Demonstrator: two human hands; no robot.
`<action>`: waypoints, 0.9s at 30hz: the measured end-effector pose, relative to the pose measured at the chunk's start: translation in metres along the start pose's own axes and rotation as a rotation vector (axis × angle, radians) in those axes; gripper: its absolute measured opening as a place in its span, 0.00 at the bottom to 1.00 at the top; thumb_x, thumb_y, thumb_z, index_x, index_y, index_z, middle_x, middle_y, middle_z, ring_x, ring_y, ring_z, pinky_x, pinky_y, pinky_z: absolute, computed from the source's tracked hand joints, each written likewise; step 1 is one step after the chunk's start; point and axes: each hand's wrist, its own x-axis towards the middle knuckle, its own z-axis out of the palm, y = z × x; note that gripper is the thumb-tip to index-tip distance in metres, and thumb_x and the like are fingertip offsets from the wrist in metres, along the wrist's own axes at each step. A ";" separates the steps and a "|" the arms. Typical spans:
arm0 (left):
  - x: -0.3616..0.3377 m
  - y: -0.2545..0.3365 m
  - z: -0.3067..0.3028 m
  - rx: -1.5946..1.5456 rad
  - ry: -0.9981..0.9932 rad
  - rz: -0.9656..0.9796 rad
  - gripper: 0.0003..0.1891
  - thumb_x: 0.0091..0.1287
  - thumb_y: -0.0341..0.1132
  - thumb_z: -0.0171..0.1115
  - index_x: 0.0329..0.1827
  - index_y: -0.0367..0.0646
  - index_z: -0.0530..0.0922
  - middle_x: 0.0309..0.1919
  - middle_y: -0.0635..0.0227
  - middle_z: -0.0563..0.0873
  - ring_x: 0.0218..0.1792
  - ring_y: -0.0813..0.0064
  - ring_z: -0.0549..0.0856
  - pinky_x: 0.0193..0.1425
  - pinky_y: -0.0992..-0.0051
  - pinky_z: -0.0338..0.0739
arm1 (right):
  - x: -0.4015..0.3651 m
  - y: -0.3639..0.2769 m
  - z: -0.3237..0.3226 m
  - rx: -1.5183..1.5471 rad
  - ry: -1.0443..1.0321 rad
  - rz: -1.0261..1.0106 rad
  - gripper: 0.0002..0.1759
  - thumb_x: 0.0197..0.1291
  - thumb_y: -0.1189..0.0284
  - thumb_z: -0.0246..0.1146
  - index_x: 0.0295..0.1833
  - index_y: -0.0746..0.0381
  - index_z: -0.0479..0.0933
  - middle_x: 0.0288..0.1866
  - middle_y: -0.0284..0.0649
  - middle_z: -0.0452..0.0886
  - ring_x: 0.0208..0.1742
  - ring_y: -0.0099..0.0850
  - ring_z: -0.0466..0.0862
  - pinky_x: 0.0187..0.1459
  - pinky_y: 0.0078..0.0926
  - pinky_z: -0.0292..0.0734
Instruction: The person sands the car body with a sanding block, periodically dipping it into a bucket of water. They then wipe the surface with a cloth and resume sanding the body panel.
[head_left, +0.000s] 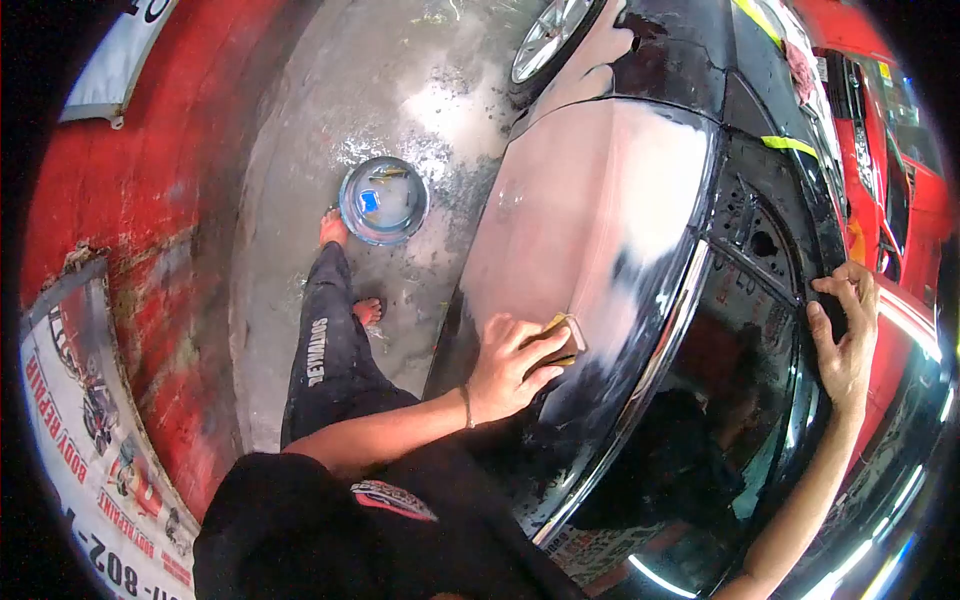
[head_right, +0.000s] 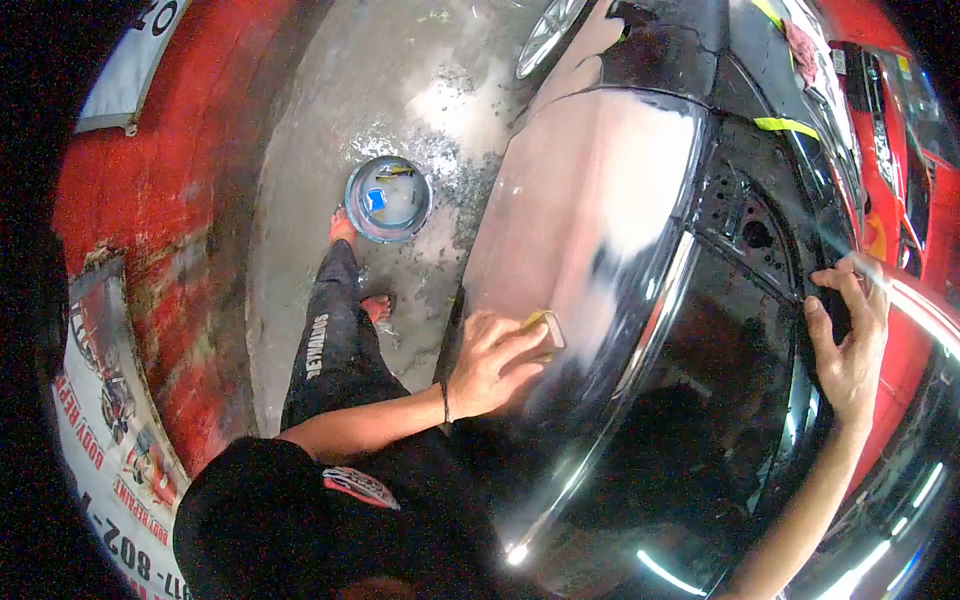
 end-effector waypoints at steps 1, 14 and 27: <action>0.016 -0.001 0.001 0.017 0.020 -0.020 0.32 0.72 0.45 0.76 0.80 0.53 0.83 0.61 0.57 0.86 0.66 0.51 0.83 0.77 0.46 0.69 | 0.001 0.000 0.000 0.006 -0.013 0.004 0.17 0.67 0.68 0.72 0.56 0.65 0.87 0.67 0.54 0.81 0.75 0.53 0.79 0.80 0.47 0.67; 0.123 0.048 0.018 0.066 0.127 0.083 0.28 0.72 0.44 0.75 0.76 0.56 0.86 0.60 0.62 0.85 0.63 0.55 0.83 0.77 0.45 0.68 | -0.002 -0.001 0.004 -0.003 0.063 -0.035 0.17 0.65 0.66 0.73 0.53 0.66 0.86 0.65 0.53 0.81 0.73 0.54 0.79 0.78 0.49 0.69; 0.087 0.053 0.006 0.132 -0.022 0.031 0.29 0.73 0.44 0.74 0.78 0.54 0.85 0.63 0.60 0.86 0.66 0.57 0.83 0.76 0.47 0.67 | -0.005 -0.015 -0.003 0.068 0.102 -0.028 0.14 0.57 0.68 0.75 0.48 0.60 0.88 0.58 0.46 0.81 0.68 0.51 0.79 0.75 0.49 0.70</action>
